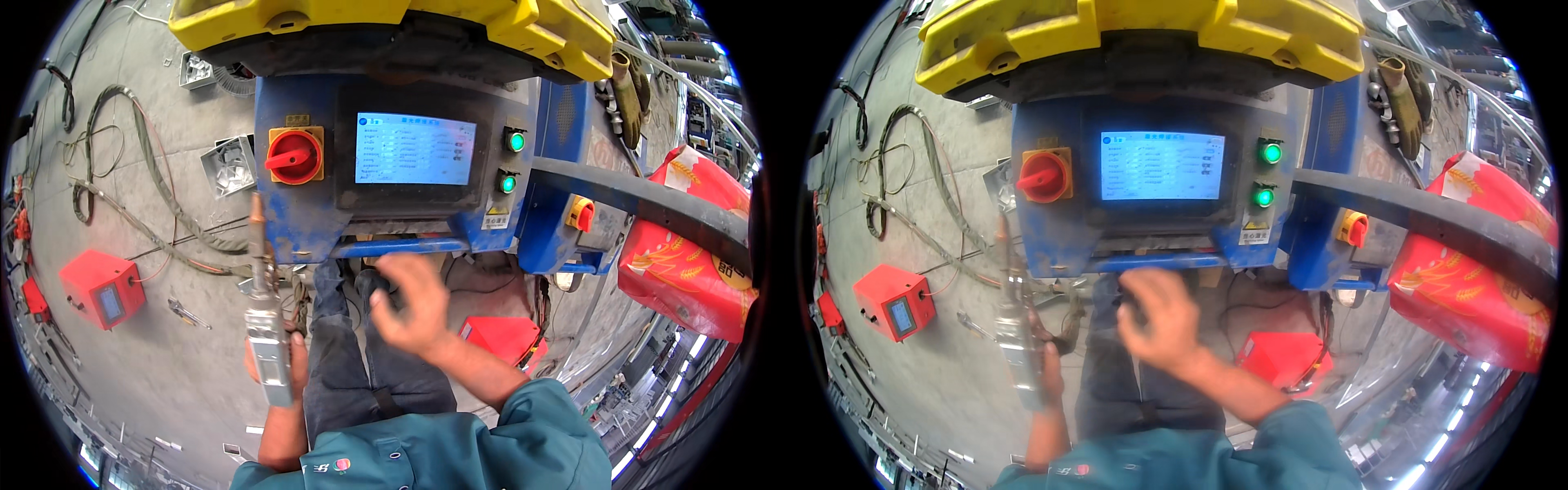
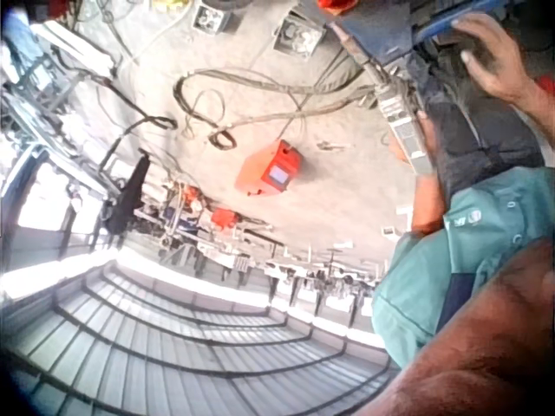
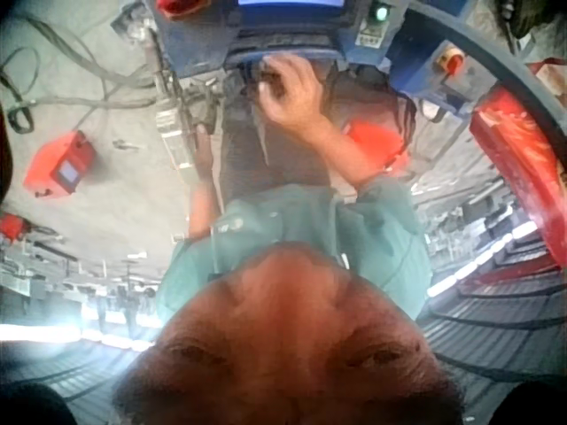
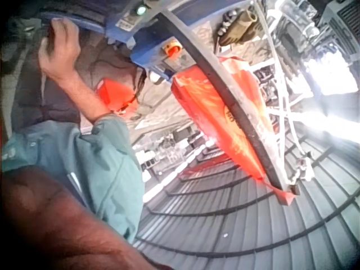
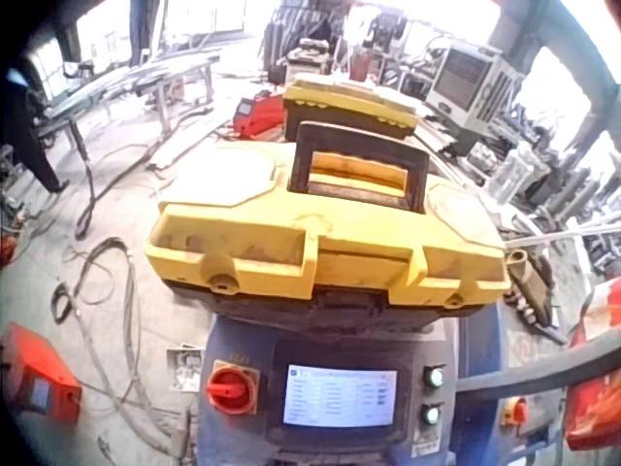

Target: The person sits on the floor and uses a handheld laser welding tool to weld a metal bracket. They periodically stand to adjust settings on a nearby control panel before resuming welding.

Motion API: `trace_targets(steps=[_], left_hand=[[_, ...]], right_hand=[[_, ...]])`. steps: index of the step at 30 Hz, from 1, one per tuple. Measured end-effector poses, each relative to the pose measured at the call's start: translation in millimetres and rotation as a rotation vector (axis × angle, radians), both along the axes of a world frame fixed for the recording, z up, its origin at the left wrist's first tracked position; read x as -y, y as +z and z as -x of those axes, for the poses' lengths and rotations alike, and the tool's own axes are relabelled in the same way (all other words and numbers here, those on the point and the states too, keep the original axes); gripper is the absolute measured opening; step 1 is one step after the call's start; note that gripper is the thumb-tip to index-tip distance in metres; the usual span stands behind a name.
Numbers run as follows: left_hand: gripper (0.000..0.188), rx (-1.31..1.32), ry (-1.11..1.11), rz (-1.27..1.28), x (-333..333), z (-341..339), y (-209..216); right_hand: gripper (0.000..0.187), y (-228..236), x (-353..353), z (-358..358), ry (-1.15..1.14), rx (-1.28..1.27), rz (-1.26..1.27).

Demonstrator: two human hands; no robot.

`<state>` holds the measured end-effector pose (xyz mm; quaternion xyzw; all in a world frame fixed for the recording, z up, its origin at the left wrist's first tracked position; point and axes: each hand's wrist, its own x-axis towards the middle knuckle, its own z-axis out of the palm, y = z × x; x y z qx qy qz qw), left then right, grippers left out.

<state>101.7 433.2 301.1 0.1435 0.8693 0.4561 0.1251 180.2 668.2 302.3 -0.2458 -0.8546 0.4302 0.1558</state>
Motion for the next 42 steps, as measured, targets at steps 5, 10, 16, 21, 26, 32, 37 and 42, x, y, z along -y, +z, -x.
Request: trace_targets(steps=[5,10,16,21,26,32,37,42], left_hand=[[0.049,0.154,0.147,-0.2,-16.4,17.0,-11.6],[0.054,0.166,0.251,-0.257,-26.3,31.6,-29.8],[0.053,0.105,0.231,-0.256,-36.0,40.2,-37.8],[0.05,0.148,0.232,-0.244,-37.5,37.9,-34.6],[0.024,0.227,0.269,-0.265,-45.9,38.5,-25.3],[0.041,0.194,0.227,-0.23,-33.2,33.5,-33.8],[0.049,0.229,0.235,-0.22,-34.8,34.1,-29.1],[0.049,0.237,0.234,-0.218,-34.7,33.3,-31.4]], right_hand=[[0.051,-13.5,-93.3,32.7,-0.172,0.048,-0.487],[0.053,-18.2,-112.4,56.3,-0.155,0.073,-0.583],[0.048,-26.4,-114.8,66.5,-0.148,0.051,-0.585],[0.045,-29.4,-113.2,69.4,-0.151,0.105,-0.57],[0.043,-20.0,-113.4,65.1,-0.195,0.07,-0.564],[0.043,-18.8,-110.9,38.9,-0.247,0.079,-0.582],[0.042,-24.1,-108.0,26.9,-0.243,0.154,-0.578],[0.042,-25.6,-107.2,27.9,-0.214,0.145,-0.548]])
